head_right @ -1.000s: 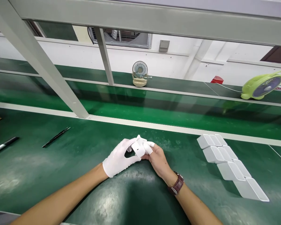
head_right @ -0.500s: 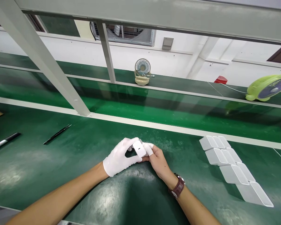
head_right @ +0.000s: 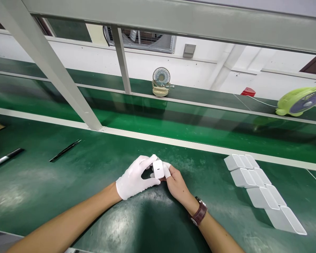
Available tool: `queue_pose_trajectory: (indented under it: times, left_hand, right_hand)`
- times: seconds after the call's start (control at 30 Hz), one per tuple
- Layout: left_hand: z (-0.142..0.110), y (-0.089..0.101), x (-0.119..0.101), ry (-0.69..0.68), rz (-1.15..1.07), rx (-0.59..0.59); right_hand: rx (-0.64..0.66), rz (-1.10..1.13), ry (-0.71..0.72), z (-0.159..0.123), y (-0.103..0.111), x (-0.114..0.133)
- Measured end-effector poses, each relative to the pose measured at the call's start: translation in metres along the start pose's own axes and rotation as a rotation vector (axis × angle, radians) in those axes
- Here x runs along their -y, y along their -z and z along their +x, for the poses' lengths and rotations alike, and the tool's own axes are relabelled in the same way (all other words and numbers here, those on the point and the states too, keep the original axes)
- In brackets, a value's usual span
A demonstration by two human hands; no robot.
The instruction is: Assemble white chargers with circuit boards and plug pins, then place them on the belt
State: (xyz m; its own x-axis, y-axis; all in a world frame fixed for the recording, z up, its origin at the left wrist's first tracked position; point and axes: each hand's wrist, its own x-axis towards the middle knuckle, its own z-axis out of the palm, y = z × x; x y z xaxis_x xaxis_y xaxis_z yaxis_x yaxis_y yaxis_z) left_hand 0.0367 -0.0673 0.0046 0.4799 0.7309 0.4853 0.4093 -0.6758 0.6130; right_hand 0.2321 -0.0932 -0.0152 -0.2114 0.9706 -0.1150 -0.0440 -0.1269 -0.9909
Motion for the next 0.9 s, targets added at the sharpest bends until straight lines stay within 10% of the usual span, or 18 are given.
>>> queue_pose_trajectory:
  times: [0.17, 0.7, 0.9]
  left_hand:
    - [0.0, 0.001, 0.0, -0.075, 0.025, -0.005]
    - [-0.003, 0.006, -0.018, 0.106, -0.051, 0.067]
    - [0.004, 0.001, -0.026, 0.194, 0.112, -0.224]
  right_hand:
    - [0.011, -0.245, 0.108, -0.001, -0.001, 0.003]
    - [-0.061, -0.018, -0.011, 0.001, -0.007, 0.003]
    - [-0.032, 0.191, 0.072, 0.002, -0.004, 0.009]
